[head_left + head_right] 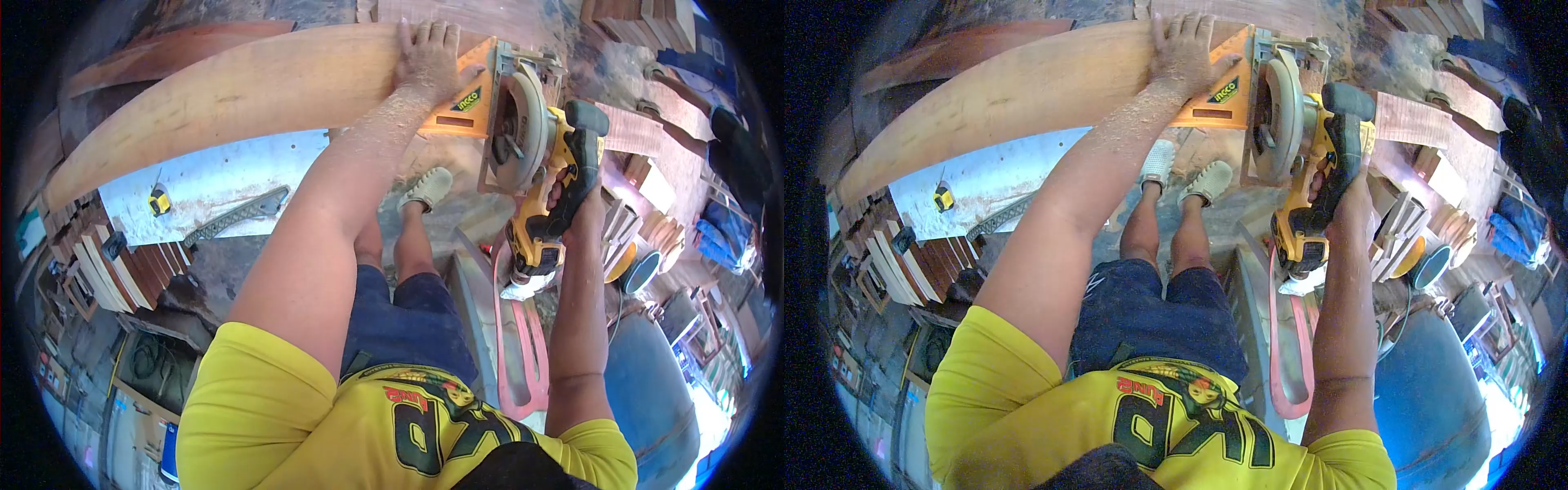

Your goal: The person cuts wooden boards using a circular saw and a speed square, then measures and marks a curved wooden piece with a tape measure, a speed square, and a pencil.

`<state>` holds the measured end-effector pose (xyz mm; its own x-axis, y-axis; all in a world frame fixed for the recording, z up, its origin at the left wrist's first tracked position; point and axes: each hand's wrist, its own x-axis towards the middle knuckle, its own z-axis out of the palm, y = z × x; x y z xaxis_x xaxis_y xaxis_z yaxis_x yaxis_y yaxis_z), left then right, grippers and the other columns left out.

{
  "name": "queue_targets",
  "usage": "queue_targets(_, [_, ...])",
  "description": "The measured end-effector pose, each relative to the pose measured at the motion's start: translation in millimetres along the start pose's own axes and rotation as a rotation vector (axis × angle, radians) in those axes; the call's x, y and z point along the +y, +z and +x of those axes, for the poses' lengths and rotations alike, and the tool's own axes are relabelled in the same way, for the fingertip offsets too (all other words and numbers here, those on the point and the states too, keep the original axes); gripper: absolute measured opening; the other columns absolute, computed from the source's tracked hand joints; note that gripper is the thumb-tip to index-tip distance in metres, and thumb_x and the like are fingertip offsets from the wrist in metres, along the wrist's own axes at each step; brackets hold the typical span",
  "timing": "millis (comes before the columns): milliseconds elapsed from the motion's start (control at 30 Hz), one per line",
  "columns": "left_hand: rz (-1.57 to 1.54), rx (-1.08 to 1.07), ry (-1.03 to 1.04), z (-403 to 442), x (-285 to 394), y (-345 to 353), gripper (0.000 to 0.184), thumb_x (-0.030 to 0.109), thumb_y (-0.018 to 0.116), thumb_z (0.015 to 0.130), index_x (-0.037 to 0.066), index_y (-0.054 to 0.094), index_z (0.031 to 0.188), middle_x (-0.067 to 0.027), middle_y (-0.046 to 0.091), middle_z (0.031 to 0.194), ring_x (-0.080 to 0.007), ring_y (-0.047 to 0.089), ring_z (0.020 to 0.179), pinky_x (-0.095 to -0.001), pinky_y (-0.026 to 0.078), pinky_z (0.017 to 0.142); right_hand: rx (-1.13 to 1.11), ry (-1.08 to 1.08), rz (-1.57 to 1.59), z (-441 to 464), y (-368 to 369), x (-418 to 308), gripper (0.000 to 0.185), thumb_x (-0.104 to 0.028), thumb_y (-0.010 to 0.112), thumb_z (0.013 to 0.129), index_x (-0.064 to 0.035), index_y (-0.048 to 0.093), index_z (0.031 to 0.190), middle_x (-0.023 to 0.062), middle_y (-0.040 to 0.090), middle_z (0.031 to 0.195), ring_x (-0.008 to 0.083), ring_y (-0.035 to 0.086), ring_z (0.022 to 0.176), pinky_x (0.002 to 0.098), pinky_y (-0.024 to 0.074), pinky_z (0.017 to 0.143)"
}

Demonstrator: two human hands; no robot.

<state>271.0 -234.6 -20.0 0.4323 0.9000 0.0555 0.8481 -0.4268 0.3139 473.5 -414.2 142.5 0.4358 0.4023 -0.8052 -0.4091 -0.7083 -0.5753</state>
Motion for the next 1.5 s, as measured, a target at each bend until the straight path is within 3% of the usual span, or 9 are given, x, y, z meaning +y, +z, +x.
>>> queue_targets(433, [0.037,-0.021,0.005,1,0,-1,0.083,0.067,0.050,0.083,0.006,0.040,0.137,-0.0128,0.043,0.136,-0.0295,0.033,0.131,-0.0582,0.004,0.111,-0.013,0.007,0.032,8,4,-6,0.064,-0.058,0.024,0.097,-0.0047,0.059,0.091,0.0063,0.057,0.065,0.0171,0.053,0.054,0.0288,0.0444,0.052])
queue_targets(700, [0.038,-0.029,0.006,1,0,-2,0.082,0.067,0.050,0.082,0.007,0.040,0.137,-0.0128,0.043,0.136,-0.0287,0.034,0.129,-0.0570,0.006,0.110,0.025,0.010,0.002,10,8,-11,0.073,-0.065,0.021,0.095,-0.0036,0.060,0.091,0.0064,0.056,0.065,0.0170,0.053,0.054,0.0291,0.0443,0.053])
queue_targets(1133, [0.083,-0.023,0.012,0,0,4,0.084,0.069,0.045,0.083,0.007,0.038,0.139,-0.0126,0.042,0.139,-0.0287,0.032,0.132,-0.0567,0.003,0.110,0.052,0.043,0.061,13,8,-14,0.068,-0.060,0.024,0.097,-0.0033,0.061,0.093,0.0071,0.058,0.064,0.0171,0.055,0.053,0.0291,0.0457,0.052])
queue_targets(1200, [0.084,-0.025,0.014,1,0,4,0.084,0.069,0.045,0.084,0.007,0.038,0.139,-0.0130,0.043,0.138,-0.0288,0.032,0.132,-0.0570,0.003,0.110,-0.025,-0.006,0.020,13,5,-13,0.066,-0.060,0.026,0.097,-0.0035,0.061,0.093,0.0073,0.059,0.065,0.0170,0.056,0.053,0.0297,0.0472,0.051])
queue_targets(1500, [0.117,-0.045,0.027,2,1,1,0.084,0.069,0.045,0.084,0.007,0.037,0.140,-0.0134,0.042,0.139,-0.0292,0.031,0.132,-0.0562,0.005,0.111,0.006,-0.050,0.016,16,8,-15,0.067,-0.060,0.027,0.096,-0.0018,0.060,0.093,0.0076,0.060,0.066,0.0164,0.057,0.052,0.0289,0.0481,0.051])
